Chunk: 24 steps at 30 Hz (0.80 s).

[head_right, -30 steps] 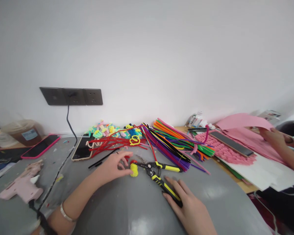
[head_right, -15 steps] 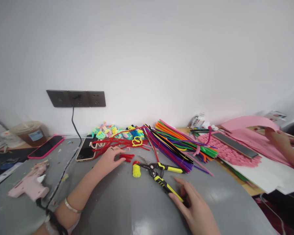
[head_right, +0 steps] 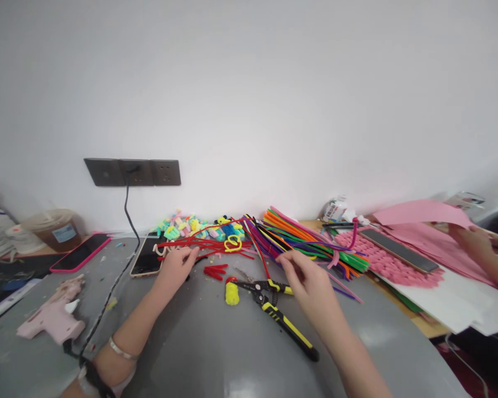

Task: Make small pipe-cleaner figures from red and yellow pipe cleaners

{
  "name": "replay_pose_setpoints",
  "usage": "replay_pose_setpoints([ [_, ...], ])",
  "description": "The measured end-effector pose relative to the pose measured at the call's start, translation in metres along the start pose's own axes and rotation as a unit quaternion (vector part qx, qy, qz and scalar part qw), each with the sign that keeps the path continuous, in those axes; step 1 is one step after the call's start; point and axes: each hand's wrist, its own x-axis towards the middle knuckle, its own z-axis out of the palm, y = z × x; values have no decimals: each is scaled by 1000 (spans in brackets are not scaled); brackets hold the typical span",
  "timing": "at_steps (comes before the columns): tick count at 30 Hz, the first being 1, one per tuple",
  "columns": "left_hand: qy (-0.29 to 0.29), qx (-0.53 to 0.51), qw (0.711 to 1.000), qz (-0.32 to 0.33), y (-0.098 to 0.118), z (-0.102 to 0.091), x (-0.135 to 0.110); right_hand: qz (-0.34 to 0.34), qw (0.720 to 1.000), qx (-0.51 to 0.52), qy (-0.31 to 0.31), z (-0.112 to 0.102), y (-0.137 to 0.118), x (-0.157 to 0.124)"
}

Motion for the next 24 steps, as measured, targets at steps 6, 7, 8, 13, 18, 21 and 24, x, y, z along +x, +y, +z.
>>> replay_pose_setpoints([
  [6, 79, 37, 995, -42, -15, -1, 2, -4, 994, -81, -67, 23, -19, 65],
  [7, 82, 37, 995, -44, -16, 0, 2, 24, 988, -127, -89, 26, -17, 71],
  [8, 82, 37, 995, -44, -17, 1, 2, 54, 977, -172, -119, 29, -13, 76],
  [13, 85, 27, 995, -44, -17, 4, 2, 118, 943, -241, -196, 54, 6, 83],
  [18, 88, 10, 995, -39, -15, 1, 3, 122, 943, -262, -163, 61, 8, 86],
  [21, 98, -22, 995, -16, -11, -3, 4, 100, 956, -250, -120, 43, 5, 96],
  [24, 115, -72, 991, 0, -5, -7, 5, 88, 963, -245, -69, 16, -1, 106],
])
